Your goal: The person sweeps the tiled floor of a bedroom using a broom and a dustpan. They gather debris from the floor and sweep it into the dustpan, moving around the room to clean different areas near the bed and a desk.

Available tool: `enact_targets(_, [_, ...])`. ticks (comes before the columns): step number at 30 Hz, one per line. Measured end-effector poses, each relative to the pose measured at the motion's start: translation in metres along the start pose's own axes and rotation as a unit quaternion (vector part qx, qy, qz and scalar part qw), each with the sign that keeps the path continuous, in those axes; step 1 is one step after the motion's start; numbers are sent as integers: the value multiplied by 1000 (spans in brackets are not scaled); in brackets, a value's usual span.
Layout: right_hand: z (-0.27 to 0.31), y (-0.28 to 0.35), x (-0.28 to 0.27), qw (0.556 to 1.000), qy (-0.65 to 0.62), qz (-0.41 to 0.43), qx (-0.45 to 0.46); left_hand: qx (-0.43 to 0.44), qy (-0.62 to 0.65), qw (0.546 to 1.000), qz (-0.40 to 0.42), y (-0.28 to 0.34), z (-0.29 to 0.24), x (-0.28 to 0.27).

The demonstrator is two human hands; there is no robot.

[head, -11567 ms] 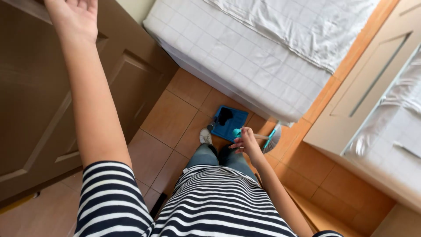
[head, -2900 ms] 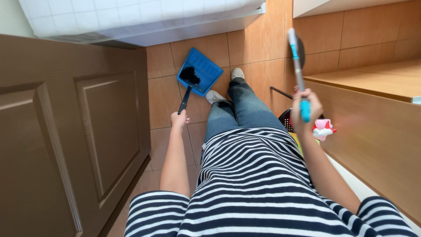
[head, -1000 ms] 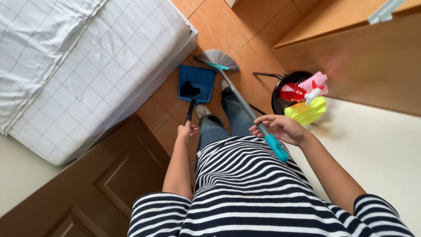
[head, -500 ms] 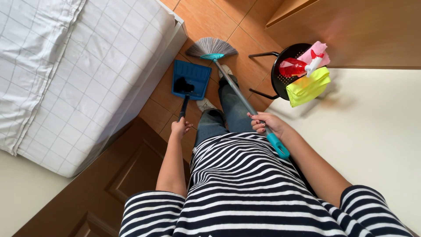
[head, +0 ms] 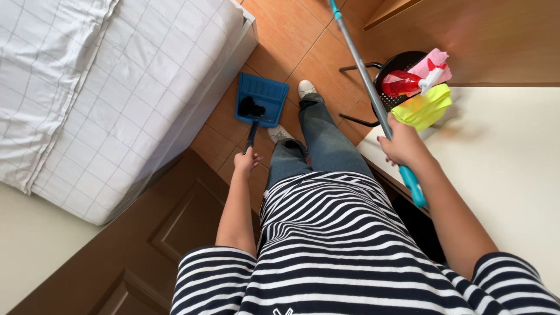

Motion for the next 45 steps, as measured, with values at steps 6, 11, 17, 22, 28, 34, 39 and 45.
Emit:
enact_targets(6, [7,-66,60,978,196,-75,16,74,5,990,-118,28,-20,-6])
enact_targets(11, [-23,-48,113,881,449,-35,-142,71,-26,994,-78,26,-27,-6])
enact_targets(17, [-21,30,66,889,427,24,-165,59,-61,995,-60,14,-26,-17])
enact_targets(22, [18,88,8,925,377,21,-33,57,-43,995,-70,10,-28,-35])
enact_targets(28, [-8,-5,-12,907,406,-86,-72,74,-48,993,-79,4,-29,-59])
enact_targets(34, [7,-44,63,965,256,-47,-4,83,-42,992,-88,-16,-15,-65])
enact_targets(39, [-23,-55,137,921,376,-42,-96,67,-99,988,-94,-12,-36,-53])
enact_targets(45, [-16,34,85,942,322,78,-50,19,-200,979,-47,-15,-31,-70])
Point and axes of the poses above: each hand's wrist, its own y-axis away from the middle knuckle, its own x-axis out of the palm, z = x × y, the point moved 7 cm from there along -y, towards the middle knuckle, and after that the axes turned 14 degrees about x, right-handed, at the moved point
